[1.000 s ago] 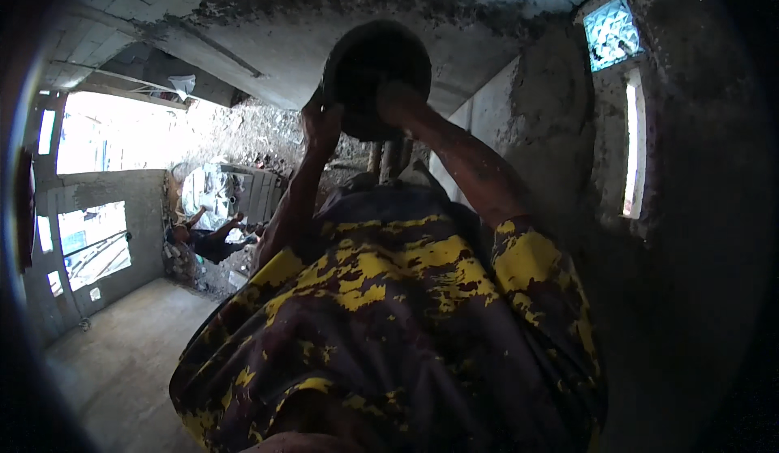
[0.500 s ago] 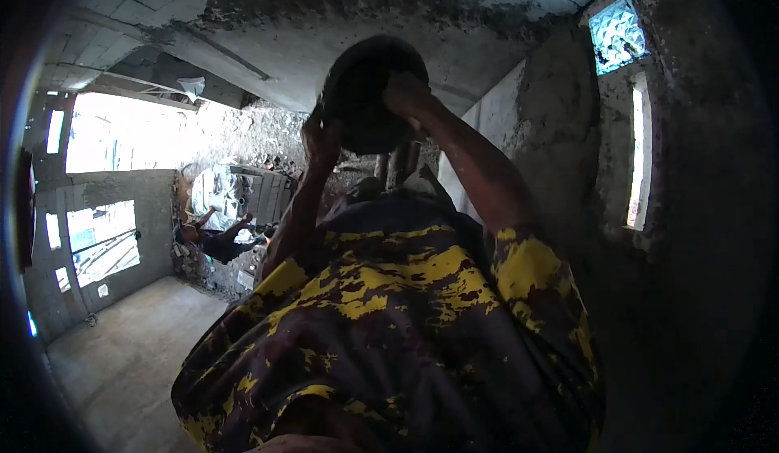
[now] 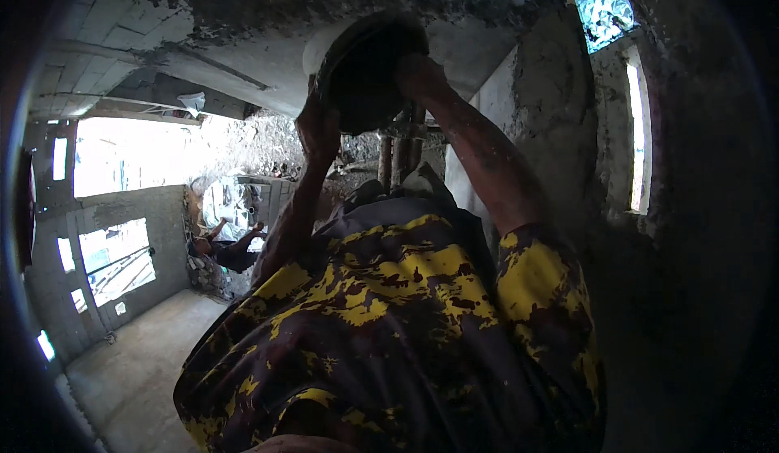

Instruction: The person plasters a wall by repeatedly scooping mortar from a bucket with a trowel and applying it to the concrete surface.

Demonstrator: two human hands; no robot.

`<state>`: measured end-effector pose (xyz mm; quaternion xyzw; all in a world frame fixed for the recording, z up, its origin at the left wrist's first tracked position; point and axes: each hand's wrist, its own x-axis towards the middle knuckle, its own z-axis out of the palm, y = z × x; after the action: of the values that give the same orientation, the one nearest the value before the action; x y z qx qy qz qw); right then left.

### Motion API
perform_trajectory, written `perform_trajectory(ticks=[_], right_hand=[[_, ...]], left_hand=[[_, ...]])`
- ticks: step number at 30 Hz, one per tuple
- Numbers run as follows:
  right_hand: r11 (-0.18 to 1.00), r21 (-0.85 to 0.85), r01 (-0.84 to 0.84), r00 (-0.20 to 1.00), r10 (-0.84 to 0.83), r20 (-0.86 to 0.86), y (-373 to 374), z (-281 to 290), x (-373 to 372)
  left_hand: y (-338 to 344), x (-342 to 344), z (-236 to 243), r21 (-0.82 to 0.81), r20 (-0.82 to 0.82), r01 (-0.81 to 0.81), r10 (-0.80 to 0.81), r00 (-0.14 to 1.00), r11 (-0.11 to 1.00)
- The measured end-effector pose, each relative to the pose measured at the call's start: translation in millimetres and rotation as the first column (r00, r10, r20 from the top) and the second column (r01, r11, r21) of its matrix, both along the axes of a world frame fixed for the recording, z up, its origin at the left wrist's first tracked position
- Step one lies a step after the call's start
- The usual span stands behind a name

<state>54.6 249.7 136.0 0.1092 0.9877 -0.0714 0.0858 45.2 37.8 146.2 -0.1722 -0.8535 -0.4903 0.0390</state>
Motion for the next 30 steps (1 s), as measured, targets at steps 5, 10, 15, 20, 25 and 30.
perform_trajectory(ticks=[5,10,15,20,25,30], right_hand=[[0.94,-0.15,-0.306,0.936,0.269,-0.227,16,-79,46],[0.672,-0.73,-0.123,0.967,0.248,0.066,-29,-48,81],[0.149,-0.897,0.417,0.909,-0.099,0.406,-44,-61,91],[0.317,-0.889,0.331,0.944,-0.113,0.311,-49,-83,105],[0.474,-0.828,0.3,0.953,-0.118,0.277,-69,-109,113],[0.736,-0.677,0.017,1.0,-0.018,0.006,-104,-136,119]], left_hand=[[21,1,13,-0.017,-0.236,0.282,-0.278,0.931,0.959],[-17,12,5,-0.109,0.134,0.364,-0.35,0.927,0.925],[-14,7,-24,-0.148,0.361,0.353,-0.282,0.889,0.924],[-50,18,-86,0.025,0.3,0.217,-0.214,0.93,0.976],[-87,39,-121,0.089,0.243,0.144,-0.161,0.956,0.986],[-111,59,-134,0.405,0.477,-0.214,-0.006,0.879,0.889]])
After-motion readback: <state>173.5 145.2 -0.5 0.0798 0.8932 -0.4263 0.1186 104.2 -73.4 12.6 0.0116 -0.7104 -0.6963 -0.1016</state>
